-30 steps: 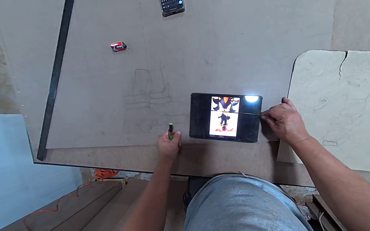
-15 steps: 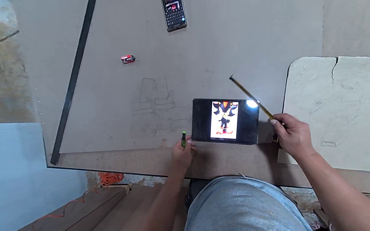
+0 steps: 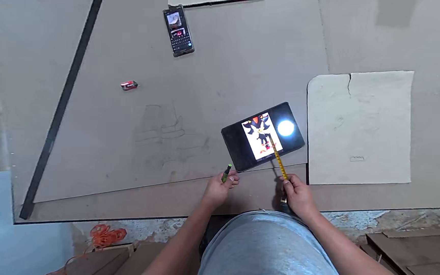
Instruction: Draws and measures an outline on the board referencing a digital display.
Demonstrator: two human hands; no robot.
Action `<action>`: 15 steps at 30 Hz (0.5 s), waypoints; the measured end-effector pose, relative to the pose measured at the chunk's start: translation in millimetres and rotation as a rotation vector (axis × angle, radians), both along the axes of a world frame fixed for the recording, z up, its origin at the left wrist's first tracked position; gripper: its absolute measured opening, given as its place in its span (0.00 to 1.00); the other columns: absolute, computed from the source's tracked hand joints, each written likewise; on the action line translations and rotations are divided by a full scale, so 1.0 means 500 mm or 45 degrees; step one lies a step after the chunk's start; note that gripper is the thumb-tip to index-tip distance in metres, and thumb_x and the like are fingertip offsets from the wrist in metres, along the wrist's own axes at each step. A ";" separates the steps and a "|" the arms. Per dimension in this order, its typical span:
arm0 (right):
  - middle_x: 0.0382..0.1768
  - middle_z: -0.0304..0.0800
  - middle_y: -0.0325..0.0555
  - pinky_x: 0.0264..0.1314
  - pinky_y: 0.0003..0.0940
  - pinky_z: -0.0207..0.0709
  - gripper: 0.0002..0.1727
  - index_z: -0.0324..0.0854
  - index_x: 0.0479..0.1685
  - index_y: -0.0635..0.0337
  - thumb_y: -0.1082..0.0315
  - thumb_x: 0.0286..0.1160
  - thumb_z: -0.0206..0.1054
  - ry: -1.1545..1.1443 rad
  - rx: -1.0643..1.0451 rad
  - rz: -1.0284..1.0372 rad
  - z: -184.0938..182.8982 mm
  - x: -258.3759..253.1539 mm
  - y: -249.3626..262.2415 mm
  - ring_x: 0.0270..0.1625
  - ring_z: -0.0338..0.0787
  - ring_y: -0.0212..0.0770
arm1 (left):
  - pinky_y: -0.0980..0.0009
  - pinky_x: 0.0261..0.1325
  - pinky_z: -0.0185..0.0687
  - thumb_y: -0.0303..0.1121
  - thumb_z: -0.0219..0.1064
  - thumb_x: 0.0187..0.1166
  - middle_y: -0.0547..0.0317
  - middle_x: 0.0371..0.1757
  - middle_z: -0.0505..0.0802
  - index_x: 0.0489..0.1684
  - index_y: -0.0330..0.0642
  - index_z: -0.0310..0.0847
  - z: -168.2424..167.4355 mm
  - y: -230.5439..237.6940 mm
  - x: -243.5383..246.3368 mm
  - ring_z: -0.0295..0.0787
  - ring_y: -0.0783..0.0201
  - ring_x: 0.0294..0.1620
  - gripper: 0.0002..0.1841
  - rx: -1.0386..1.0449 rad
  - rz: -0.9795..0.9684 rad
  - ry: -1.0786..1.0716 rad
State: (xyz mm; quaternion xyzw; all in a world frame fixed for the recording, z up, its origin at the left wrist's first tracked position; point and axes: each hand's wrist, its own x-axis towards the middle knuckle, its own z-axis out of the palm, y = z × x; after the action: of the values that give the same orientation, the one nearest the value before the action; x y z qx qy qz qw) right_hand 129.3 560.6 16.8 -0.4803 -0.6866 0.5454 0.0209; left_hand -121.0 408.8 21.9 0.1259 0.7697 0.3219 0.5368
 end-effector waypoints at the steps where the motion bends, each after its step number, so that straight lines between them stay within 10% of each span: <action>1: 0.27 0.88 0.34 0.31 0.39 0.84 0.15 0.86 0.56 0.46 0.55 0.93 0.54 -0.008 0.047 -0.011 -0.001 -0.008 0.002 0.27 0.87 0.34 | 0.61 0.65 0.90 0.34 0.54 0.94 0.61 0.57 0.97 0.73 0.45 0.80 0.001 -0.005 0.001 0.96 0.65 0.56 0.17 -0.021 -0.028 0.045; 9: 0.32 0.92 0.38 0.35 0.45 0.87 0.17 0.83 0.68 0.42 0.59 0.92 0.52 -0.106 0.249 0.039 -0.021 -0.070 0.035 0.31 0.91 0.38 | 0.41 0.83 0.69 0.26 0.62 0.83 0.56 0.85 0.78 0.83 0.50 0.75 -0.011 -0.116 -0.040 0.74 0.51 0.85 0.26 -0.076 -0.350 1.044; 15: 0.27 0.92 0.31 0.33 0.38 0.87 0.17 0.87 0.62 0.41 0.50 0.94 0.53 -0.068 0.338 0.011 -0.045 -0.081 0.029 0.27 0.90 0.31 | 0.42 0.93 0.51 0.21 0.65 0.78 0.54 0.98 0.53 0.93 0.47 0.60 -0.052 -0.165 -0.077 0.46 0.50 0.97 0.38 -0.240 -0.608 1.082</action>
State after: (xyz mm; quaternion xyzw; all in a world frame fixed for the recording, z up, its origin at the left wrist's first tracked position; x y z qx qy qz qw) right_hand 88.7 575.3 -5.5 -0.4848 -0.7551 0.4367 0.0637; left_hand -159.3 326.3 -4.0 0.3697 0.8959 0.0393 0.2433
